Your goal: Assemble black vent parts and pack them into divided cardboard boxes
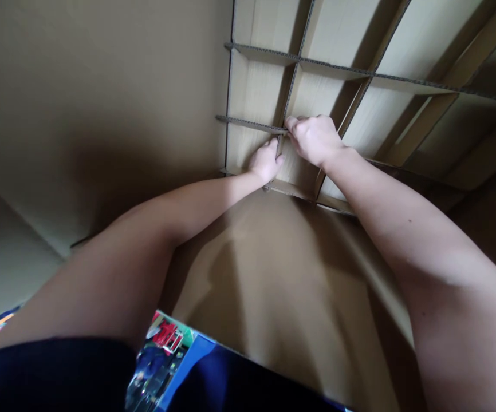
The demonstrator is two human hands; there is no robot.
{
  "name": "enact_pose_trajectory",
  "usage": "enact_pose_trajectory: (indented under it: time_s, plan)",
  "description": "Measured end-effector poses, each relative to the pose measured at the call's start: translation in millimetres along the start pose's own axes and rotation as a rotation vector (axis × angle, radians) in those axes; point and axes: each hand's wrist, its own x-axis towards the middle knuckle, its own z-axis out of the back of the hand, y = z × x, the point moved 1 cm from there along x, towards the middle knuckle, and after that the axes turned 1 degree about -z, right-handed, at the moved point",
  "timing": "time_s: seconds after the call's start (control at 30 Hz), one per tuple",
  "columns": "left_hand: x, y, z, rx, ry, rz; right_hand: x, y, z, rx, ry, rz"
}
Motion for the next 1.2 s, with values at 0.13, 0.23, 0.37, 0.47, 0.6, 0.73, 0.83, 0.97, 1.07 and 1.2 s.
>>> enact_pose_trajectory:
  time_s: [0.13, 0.23, 0.37, 0.47, 0.6, 0.73, 0.83, 0.97, 1.07, 1.2]
  plan:
    - [-11, -10, 34.5, 0.071, -0.144, -0.137, -5, 3, 3, 0.003, -0.017, 0.013]
    - [-8, -20, 71.3, 0.163, -0.298, -0.259, -13, 10, 4, -0.03, -0.011, 0.037]
    - [26, -31, 92.9, 0.221, -0.24, -0.222, -20, 18, -1, -0.093, -0.021, 0.044]
    - [51, -40, 85.9, 0.247, -0.031, -0.157, -21, 22, -7, -0.118, -0.063, 0.055]
    - [58, -48, 79.0, 0.296, -0.001, -0.143, -22, 25, -14, -0.11, -0.088, 0.063]
    - [52, -45, 81.3, 0.243, 0.016, -0.102, -24, 26, -15, -0.088, -0.077, 0.059]
    - [54, -39, 80.7, 0.156, 0.055, -0.076, -25, 26, -12, -0.082, -0.057, 0.071]
    - [59, -37, 76.4, 0.123, 0.053, -0.099, -23, 25, -8, -0.099, -0.029, 0.063]
    - [56, -37, 75.2, 0.152, 0.012, -0.131, -20, 24, -10, -0.091, -0.038, 0.03]
    - [30, -36, 75.6, 0.171, -0.174, -0.192, -29, 28, -20, -0.004, -0.16, 0.017]
